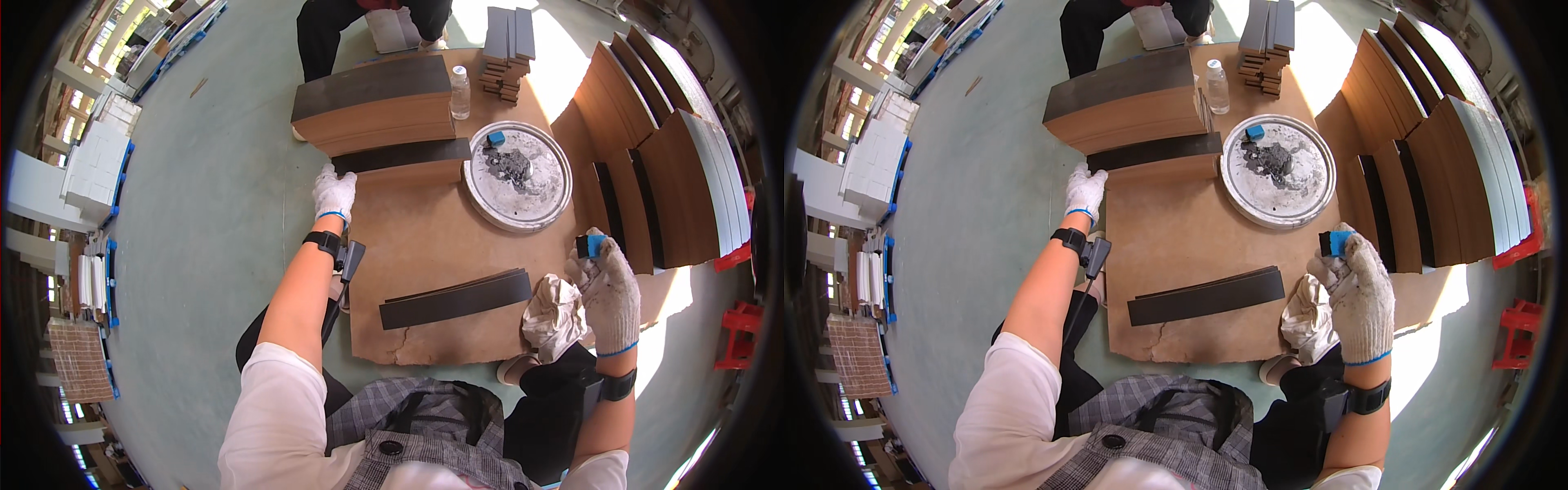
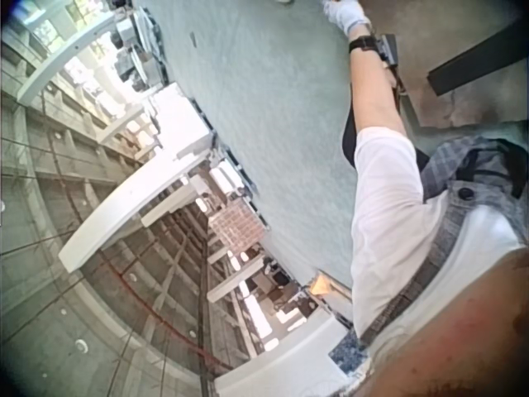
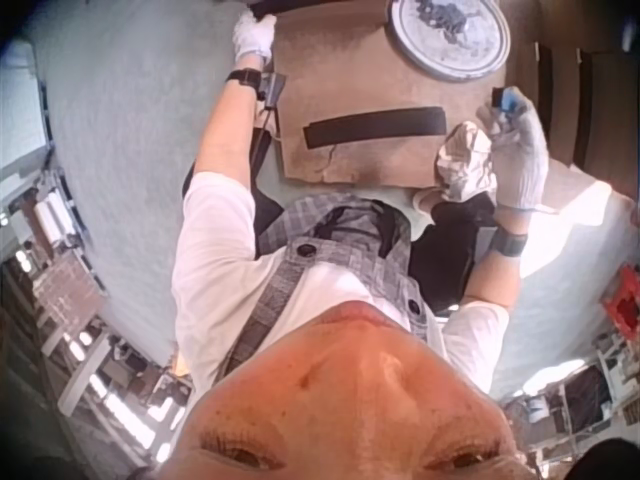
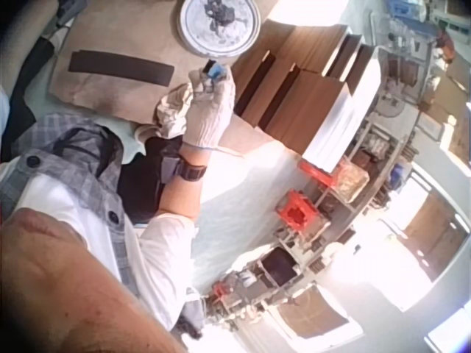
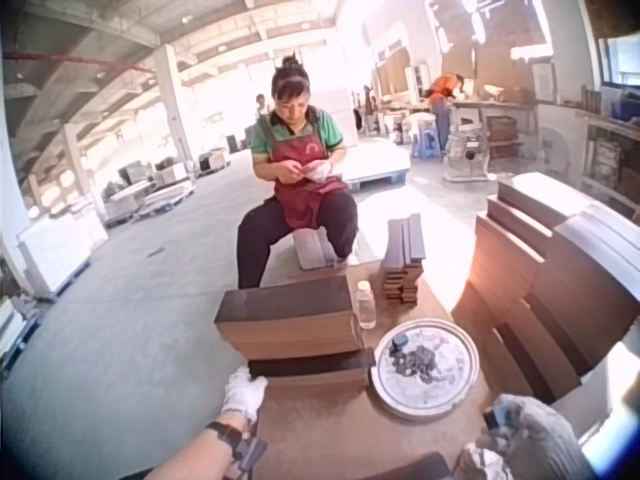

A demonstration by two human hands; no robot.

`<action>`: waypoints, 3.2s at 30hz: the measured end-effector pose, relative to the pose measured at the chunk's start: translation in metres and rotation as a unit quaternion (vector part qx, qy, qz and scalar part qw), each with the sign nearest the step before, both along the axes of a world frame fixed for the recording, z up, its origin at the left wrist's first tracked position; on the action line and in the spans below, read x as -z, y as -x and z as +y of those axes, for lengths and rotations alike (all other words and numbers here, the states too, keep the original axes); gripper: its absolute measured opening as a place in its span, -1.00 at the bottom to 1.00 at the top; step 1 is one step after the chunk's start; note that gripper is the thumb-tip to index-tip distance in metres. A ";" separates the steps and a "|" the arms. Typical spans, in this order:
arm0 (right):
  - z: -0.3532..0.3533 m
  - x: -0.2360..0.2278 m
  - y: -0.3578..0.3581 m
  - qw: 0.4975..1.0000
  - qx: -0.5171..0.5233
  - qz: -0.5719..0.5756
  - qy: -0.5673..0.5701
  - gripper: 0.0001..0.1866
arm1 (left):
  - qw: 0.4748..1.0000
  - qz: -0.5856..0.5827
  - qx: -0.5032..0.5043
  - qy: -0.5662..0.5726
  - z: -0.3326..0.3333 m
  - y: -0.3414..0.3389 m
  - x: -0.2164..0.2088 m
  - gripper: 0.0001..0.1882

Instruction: Applying a finish or wax to black wooden slats using a sponge and stacking them.

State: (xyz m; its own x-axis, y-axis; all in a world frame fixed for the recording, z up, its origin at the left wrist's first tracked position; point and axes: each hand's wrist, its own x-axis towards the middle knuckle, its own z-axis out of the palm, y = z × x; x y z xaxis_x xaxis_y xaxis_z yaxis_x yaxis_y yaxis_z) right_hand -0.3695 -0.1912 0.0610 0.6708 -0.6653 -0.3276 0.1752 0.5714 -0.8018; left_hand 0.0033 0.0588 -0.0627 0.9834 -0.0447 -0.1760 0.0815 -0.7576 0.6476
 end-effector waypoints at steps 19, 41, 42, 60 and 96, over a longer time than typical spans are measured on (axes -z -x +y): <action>-0.002 0.000 0.000 1.000 0.016 -0.005 -0.012 -0.59 | 0.924 -0.051 0.267 -0.269 -0.024 -0.015 -0.008 -0.19; 0.037 -0.054 0.024 0.950 0.045 -0.307 -0.025 -0.71 | 0.822 0.030 0.398 0.406 -0.038 0.250 -0.147 -0.35; 0.049 -0.060 0.025 0.939 0.008 -0.343 -0.035 -0.71 | 0.830 0.018 0.400 0.389 -0.045 0.270 -0.150 -0.34; 0.088 -0.068 0.071 0.953 0.052 -0.242 0.175 -0.64 | 0.825 -0.010 0.408 0.392 -0.054 0.379 -0.183 -0.22; -0.046 -0.035 0.124 0.899 0.210 -0.364 -0.119 -0.56 | 0.806 0.097 0.344 0.473 0.024 0.361 -0.172 -0.12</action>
State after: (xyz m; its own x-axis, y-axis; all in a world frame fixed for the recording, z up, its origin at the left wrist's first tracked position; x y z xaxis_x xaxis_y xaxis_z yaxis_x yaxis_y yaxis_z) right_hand -0.4938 -0.2375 0.0956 0.4705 -0.8797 -0.0690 0.8454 0.4718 -0.2504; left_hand -0.3582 0.0826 0.1092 0.6269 -0.7714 0.1092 0.0218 0.1574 0.9873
